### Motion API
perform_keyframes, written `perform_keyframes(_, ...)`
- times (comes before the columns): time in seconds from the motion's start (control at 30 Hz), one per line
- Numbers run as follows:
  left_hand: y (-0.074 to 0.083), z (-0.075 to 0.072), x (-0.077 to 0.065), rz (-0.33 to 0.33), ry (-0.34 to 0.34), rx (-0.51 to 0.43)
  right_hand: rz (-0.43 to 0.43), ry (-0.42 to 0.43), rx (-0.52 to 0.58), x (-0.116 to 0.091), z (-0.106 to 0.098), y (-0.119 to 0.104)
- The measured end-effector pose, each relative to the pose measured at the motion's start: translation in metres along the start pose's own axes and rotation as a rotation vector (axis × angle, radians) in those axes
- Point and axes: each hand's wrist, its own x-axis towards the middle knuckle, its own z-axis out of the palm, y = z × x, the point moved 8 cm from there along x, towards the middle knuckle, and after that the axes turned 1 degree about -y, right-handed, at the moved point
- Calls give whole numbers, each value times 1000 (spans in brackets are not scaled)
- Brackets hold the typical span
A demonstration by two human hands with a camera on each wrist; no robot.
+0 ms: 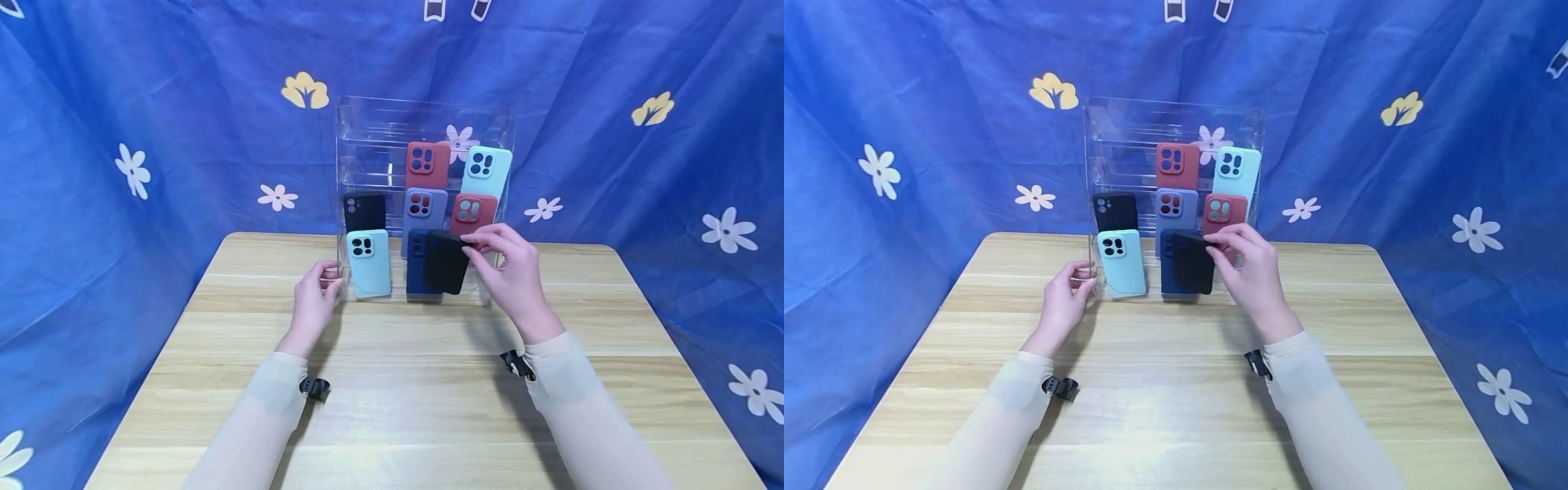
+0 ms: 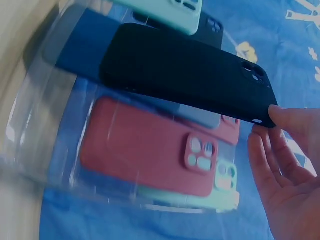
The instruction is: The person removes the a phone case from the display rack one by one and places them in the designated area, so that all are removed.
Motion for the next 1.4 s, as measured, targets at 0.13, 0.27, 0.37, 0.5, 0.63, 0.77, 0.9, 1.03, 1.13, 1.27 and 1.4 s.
perform_keyframes(0.13,1,0,0,-7,-4,-5,43,-64,31,-4,18,-2)
perform_keyframes(0.27,2,0,1,-9,-8,-10,109,-138,102,-11,41,0)
perform_keyframes(0.37,2,0,1,-12,-13,-15,178,-193,166,-17,58,2)
perform_keyframes(0.5,2,0,2,-20,-13,-19,286,-268,232,-27,82,9)
perform_keyframes(0.63,2,1,2,-22,-18,-15,371,-333,296,-38,105,17)
perform_keyframes(0.77,2,1,3,-18,-23,-12,447,-386,355,-48,124,25)
perform_keyframes(0.9,2,1,2,-14,-17,-1,479,-422,369,-54,139,31)
perform_keyframes(1.03,1,2,2,-19,-21,4,492,-426,329,-60,151,36)
perform_keyframes(1.13,1,2,2,-25,-28,3,496,-411,279,-64,159,39)
perform_keyframes(1.27,2,2,1,-28,-29,4,498,-386,192,-68,169,42)
perform_keyframes(1.4,3,1,1,-21,-26,6,514,-384,120,-73,179,43)
